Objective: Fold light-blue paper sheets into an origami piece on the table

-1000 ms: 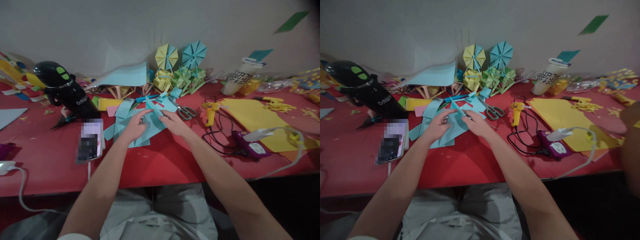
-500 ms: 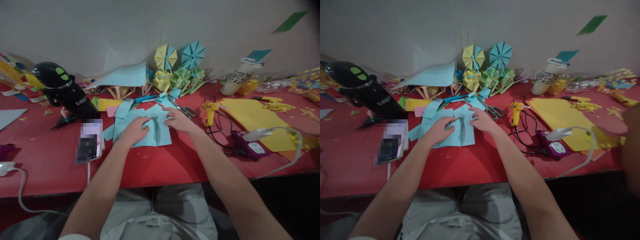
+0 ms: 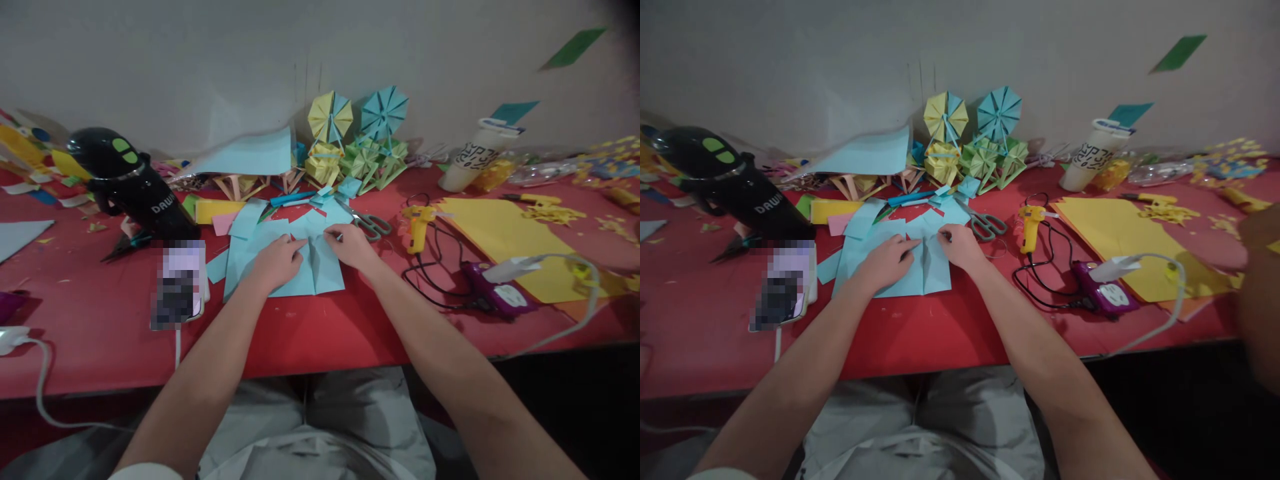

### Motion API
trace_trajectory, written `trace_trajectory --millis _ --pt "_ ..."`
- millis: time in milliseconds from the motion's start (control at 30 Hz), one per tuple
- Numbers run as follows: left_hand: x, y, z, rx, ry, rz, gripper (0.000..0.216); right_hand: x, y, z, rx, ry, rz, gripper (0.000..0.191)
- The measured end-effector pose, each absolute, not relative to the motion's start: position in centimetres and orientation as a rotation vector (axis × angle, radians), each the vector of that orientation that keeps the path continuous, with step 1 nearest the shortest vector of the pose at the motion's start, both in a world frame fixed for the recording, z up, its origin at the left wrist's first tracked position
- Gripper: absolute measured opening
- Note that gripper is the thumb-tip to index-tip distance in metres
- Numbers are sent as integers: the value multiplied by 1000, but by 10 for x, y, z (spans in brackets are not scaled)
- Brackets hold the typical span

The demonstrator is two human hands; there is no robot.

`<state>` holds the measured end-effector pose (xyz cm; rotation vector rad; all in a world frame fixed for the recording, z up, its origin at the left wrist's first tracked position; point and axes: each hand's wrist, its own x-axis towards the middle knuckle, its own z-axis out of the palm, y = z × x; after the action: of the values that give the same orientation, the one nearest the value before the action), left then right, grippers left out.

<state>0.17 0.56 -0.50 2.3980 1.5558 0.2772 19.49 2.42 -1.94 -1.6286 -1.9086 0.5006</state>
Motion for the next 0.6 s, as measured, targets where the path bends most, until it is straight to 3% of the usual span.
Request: trace_trajectory --millis 600 --pt "11 7 -8 2473 1647 159 52 185 25 -18 -1914 -1959 394 32"
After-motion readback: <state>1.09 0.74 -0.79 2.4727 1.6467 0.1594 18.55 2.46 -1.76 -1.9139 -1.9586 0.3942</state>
